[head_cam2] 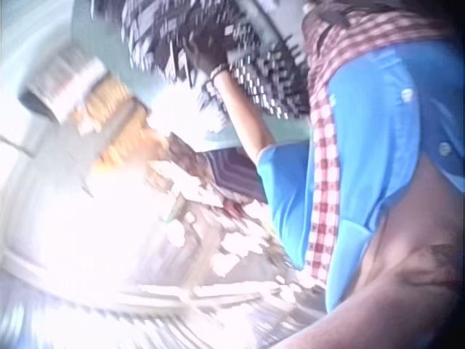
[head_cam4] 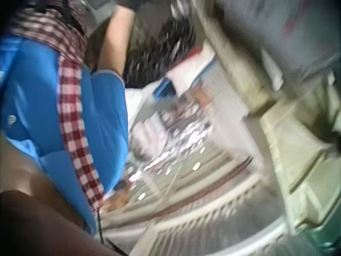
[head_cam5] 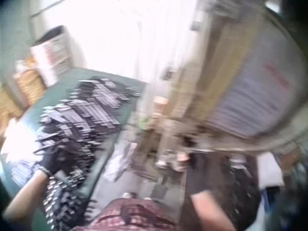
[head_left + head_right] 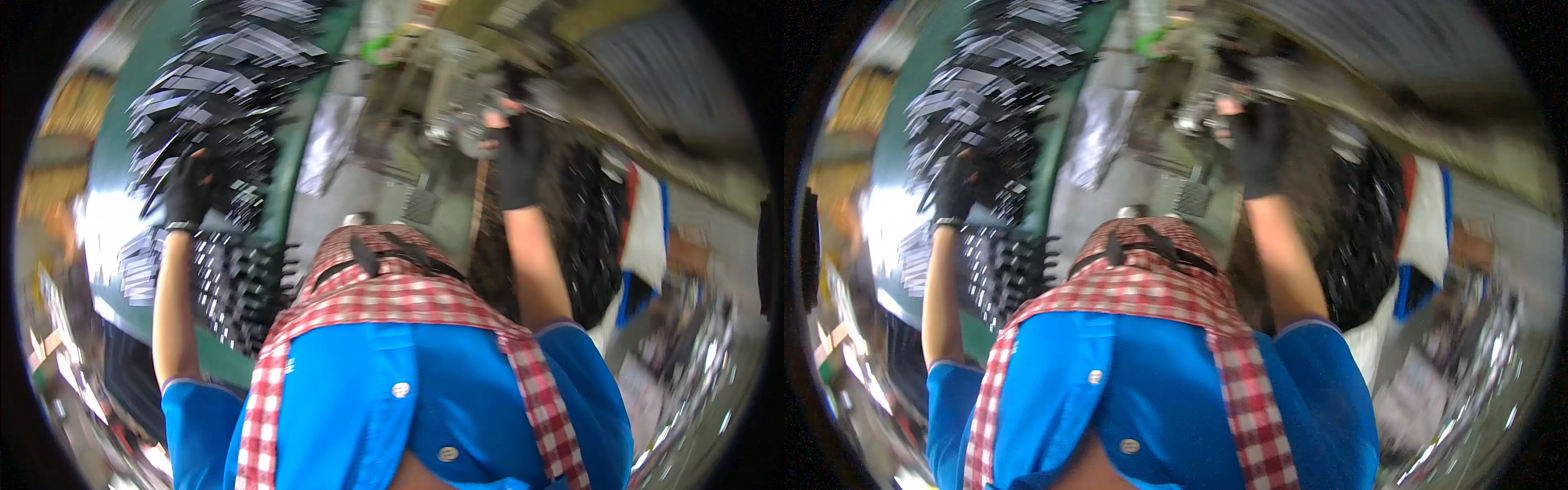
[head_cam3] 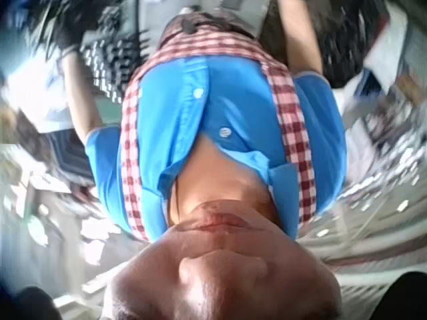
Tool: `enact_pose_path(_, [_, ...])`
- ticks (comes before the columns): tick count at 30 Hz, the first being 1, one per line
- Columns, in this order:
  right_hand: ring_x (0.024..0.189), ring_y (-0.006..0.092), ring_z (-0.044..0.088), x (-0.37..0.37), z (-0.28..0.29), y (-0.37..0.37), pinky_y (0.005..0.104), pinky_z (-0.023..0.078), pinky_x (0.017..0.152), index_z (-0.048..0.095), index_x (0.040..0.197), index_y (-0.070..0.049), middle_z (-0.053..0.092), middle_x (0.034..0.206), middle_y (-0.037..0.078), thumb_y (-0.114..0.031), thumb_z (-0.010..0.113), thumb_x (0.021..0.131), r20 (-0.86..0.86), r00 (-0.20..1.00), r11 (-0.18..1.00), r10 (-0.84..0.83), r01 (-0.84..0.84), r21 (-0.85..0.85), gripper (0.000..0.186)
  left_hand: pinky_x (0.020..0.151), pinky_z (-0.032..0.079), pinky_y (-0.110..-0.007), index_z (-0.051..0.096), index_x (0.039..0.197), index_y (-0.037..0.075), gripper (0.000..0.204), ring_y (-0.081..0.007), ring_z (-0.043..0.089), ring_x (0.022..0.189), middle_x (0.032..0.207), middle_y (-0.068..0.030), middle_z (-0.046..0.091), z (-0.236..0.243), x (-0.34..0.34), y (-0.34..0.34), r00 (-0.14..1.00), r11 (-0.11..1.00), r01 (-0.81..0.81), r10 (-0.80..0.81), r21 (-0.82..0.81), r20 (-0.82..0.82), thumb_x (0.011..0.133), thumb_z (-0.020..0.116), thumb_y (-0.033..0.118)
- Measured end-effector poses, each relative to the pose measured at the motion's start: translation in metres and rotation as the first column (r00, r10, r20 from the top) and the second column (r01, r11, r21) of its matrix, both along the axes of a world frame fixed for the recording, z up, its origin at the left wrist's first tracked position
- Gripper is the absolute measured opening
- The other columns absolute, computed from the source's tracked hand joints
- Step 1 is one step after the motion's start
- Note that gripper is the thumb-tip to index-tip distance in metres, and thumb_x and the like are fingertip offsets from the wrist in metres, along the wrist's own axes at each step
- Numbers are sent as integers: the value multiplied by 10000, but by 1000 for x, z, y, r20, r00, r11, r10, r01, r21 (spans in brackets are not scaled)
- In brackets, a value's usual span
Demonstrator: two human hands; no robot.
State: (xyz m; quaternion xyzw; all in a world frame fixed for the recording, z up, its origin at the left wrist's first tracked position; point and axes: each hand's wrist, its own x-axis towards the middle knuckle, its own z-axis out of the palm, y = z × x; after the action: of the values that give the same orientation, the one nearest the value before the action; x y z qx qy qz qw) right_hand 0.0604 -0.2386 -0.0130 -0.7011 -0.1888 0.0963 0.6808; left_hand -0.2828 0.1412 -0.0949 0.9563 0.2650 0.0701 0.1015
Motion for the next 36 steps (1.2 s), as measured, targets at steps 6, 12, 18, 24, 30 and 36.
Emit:
enact_pose_path(6, [705,120,573,-30,-100,-118,286,493,696,608,941,-46,614,813,13,-136,652,841,-12,1000,955,-18,14,-297,142,899,453,-427,520,1213,105,388,-345,508,1151,1266,-159,511,-63,-4,89,953,923,197,-101,329,-286,836,588,164])
enact_pose_path(12, [846,305,622,-3,-145,-343,406,481,788,653,922,-88,643,867,158,-197,569,810,482,796,293,-366,590,-752,177,789,497,-386,571,1158,126,329,-311,617,961,1080,-122,634,-8,7,79,970,949,242,-242,202,-27,842,584,37])
enact_pose_path(18, [941,340,594,4,-90,-383,437,447,831,603,1004,-86,623,999,174,-183,569,786,542,839,-237,-49,517,-822,242,718,490,-389,535,1235,145,416,-324,609,917,1016,-142,620,62,61,9,919,913,392,-394,110,-1,848,538,-7])
enact_pose_path(24, [984,344,583,18,-38,-302,413,445,855,545,1075,-66,610,1050,162,-145,633,765,419,908,197,-7,412,-890,332,616,487,-384,580,1158,113,353,-324,625,763,918,-133,627,106,136,-96,854,851,520,-515,-77,77,812,583,42])
enact_pose_path(30, [948,290,574,-18,23,-148,356,447,825,548,1129,-52,568,998,141,-68,704,723,363,843,692,397,-15,-722,435,535,447,-395,626,1009,34,285,-345,595,588,677,-171,598,130,183,-163,722,710,691,-671,-135,169,847,636,268])
enact_pose_path(36, [738,262,617,-33,51,-100,318,486,668,578,1111,-61,597,850,121,-110,730,736,323,807,751,494,-208,-627,408,510,420,-420,590,910,65,280,-363,553,561,608,-167,535,143,190,-171,705,679,707,-698,-198,126,886,570,344])
